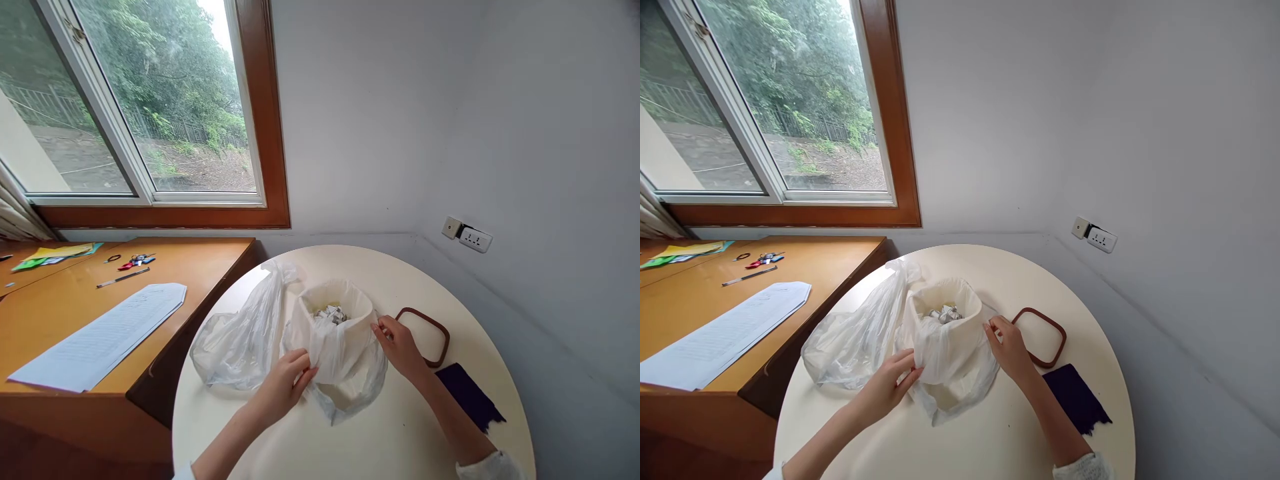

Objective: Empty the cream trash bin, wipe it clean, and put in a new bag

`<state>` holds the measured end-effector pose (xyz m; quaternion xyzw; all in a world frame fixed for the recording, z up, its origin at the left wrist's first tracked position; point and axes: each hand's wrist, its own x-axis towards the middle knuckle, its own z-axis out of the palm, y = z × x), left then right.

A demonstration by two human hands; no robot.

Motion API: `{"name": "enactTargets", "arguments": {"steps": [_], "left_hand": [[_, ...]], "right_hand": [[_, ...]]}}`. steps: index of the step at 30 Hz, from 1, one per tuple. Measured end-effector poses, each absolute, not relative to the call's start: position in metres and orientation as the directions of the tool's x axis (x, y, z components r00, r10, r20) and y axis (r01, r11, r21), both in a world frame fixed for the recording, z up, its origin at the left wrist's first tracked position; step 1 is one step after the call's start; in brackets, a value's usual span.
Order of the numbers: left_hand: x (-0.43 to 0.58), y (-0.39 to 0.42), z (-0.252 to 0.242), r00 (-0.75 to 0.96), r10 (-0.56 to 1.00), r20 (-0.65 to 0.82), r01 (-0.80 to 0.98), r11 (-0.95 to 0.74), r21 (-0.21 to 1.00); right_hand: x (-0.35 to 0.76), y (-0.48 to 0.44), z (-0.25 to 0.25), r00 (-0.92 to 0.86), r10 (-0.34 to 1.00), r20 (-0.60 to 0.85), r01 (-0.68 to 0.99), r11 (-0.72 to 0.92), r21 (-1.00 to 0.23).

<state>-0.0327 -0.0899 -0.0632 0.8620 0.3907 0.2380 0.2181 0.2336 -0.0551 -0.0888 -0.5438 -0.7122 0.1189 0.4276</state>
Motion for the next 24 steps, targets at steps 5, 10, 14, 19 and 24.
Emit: {"name": "enactTargets", "arguments": {"steps": [5, 10, 14, 19, 24], "left_hand": [[-0.027, -0.096, -0.073, 0.66, 0.721, 0.21, 0.586, -0.669, 0.456], [-0.034, -0.099, -0.057, 0.653, 0.751, 0.098, 0.581, -0.58, 0.57], [-0.052, -0.094, -0.021, 0.565, 0.821, 0.083, 0.565, -0.458, 0.686], [-0.048, -0.062, -0.01, 0.126, 0.932, 0.341, 0.438, -0.361, 0.823], [-0.017, -0.04, -0.041, 0.078, 0.938, 0.338, 0.276, -0.346, 0.897]], "right_hand": [[0.236, -0.05, -0.091, -0.084, 0.89, 0.448, 0.677, 0.381, -0.63], [0.243, -0.048, -0.09, -0.081, 0.901, 0.425, 0.673, 0.365, -0.644], [0.247, -0.062, -0.08, 0.144, 0.88, 0.452, 0.611, 0.28, -0.74], [0.223, -0.093, -0.057, -0.048, 0.9, 0.432, 0.557, 0.383, -0.737], [0.189, -0.097, -0.052, -0.17, 0.884, 0.435, 0.544, 0.452, -0.707]]}}
